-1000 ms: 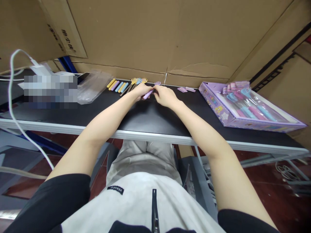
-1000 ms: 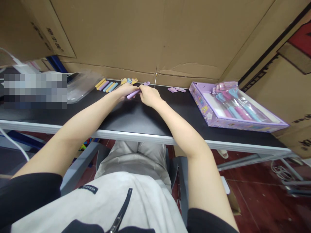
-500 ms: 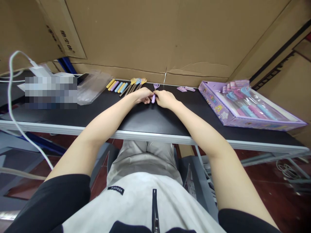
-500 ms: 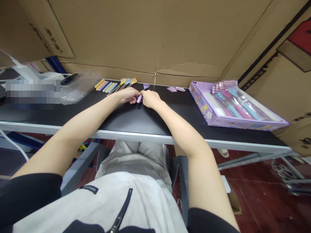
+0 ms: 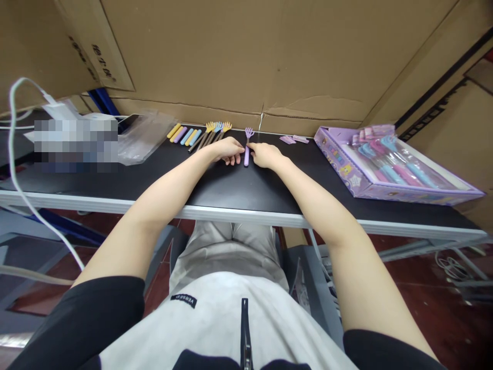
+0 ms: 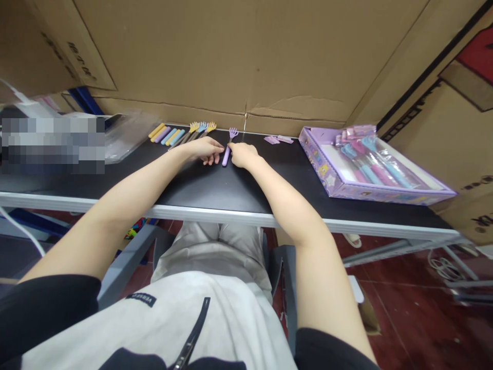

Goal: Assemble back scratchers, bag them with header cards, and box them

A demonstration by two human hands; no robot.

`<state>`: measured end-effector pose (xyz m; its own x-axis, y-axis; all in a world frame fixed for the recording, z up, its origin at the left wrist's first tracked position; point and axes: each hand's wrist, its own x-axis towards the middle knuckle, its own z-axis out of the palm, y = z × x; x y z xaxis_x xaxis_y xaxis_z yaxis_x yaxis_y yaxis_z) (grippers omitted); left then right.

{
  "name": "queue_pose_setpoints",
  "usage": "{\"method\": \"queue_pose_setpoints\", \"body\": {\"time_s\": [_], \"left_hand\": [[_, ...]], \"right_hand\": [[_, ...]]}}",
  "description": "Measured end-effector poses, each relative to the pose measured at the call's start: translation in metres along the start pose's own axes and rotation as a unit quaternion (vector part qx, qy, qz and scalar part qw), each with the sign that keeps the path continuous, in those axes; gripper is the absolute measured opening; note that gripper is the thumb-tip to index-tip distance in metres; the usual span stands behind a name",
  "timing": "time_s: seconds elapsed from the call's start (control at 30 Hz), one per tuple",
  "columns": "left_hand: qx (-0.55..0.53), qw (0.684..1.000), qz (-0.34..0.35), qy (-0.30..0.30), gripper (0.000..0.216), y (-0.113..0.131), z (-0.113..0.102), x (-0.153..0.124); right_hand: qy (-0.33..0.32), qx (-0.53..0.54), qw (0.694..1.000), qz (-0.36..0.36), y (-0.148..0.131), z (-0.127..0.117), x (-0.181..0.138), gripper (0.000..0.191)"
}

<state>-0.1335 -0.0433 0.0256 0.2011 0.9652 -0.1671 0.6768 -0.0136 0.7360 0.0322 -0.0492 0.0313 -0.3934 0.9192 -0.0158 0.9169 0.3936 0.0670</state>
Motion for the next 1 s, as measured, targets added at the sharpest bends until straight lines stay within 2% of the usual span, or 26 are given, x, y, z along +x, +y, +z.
{"method": "queue_pose_setpoints", "body": {"time_s": [0.13,0.33,0.6,0.7,1.0], "left_hand": [[0.153,0.986,0.058,0.030,0.045,-0.005,0.000,0.002],[0.296,0.946,0.127,0.045,0.047,-0.007,-0.001,0.004],[0.349,0.925,0.146,0.042,0.049,-0.007,0.001,0.005],[0.351,0.924,0.144,0.045,0.049,-0.009,0.001,0.007],[0.367,0.918,0.146,0.040,0.049,-0.007,0.002,0.005]], "right_hand": [[0.003,0.002,1.000,0.007,0.007,0.003,0.004,0.061],[0.007,-0.008,1.000,0.016,0.013,0.007,0.008,0.065],[0.007,-0.021,1.000,-0.007,0.016,0.008,0.007,0.073],[0.001,-0.019,1.000,-0.016,0.015,0.008,0.006,0.068],[-0.027,-0.047,0.998,0.014,0.008,-0.004,-0.001,0.054]]}}
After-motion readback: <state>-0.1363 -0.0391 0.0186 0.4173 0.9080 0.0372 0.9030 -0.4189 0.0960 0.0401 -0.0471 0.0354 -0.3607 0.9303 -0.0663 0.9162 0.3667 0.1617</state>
